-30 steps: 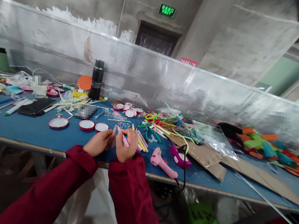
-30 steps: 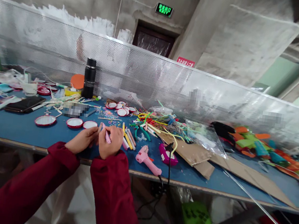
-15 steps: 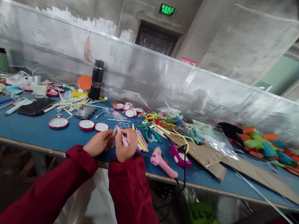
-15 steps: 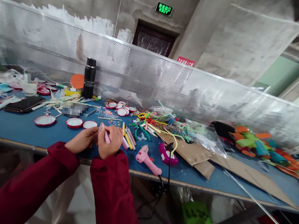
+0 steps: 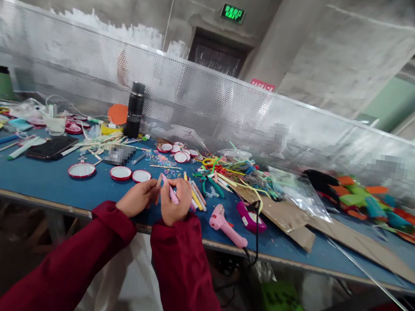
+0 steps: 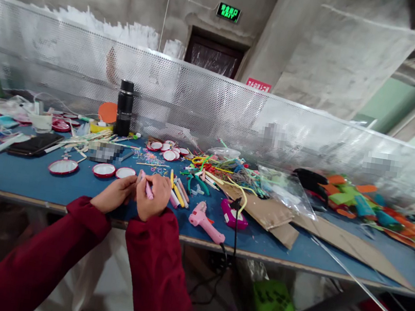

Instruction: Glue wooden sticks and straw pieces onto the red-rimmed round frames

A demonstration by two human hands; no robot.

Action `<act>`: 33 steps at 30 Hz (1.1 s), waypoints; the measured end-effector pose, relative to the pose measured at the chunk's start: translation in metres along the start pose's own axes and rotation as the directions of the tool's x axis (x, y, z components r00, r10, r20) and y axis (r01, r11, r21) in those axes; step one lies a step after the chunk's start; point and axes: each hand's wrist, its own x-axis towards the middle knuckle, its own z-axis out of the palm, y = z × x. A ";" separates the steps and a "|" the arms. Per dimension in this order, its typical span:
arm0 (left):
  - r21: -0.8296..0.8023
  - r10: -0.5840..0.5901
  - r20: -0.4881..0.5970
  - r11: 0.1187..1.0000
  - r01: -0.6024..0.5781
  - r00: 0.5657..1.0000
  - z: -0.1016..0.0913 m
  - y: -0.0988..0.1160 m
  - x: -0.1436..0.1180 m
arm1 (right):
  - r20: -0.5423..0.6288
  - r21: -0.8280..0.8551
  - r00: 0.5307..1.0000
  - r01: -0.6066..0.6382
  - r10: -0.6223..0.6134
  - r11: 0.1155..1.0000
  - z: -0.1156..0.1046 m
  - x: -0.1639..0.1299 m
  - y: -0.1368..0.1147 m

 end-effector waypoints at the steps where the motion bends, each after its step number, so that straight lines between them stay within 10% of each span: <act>1: -0.002 -0.001 -0.001 1.000 0.001 1.000 0.000 0.000 0.000 | 0.000 -0.002 1.000 -0.001 0.001 1.000 0.000 0.000 0.000; 33: -0.042 0.001 -0.014 0.999 -0.002 1.000 0.000 0.004 0.000 | -0.004 0.007 1.000 -0.004 0.004 1.000 0.000 0.000 0.000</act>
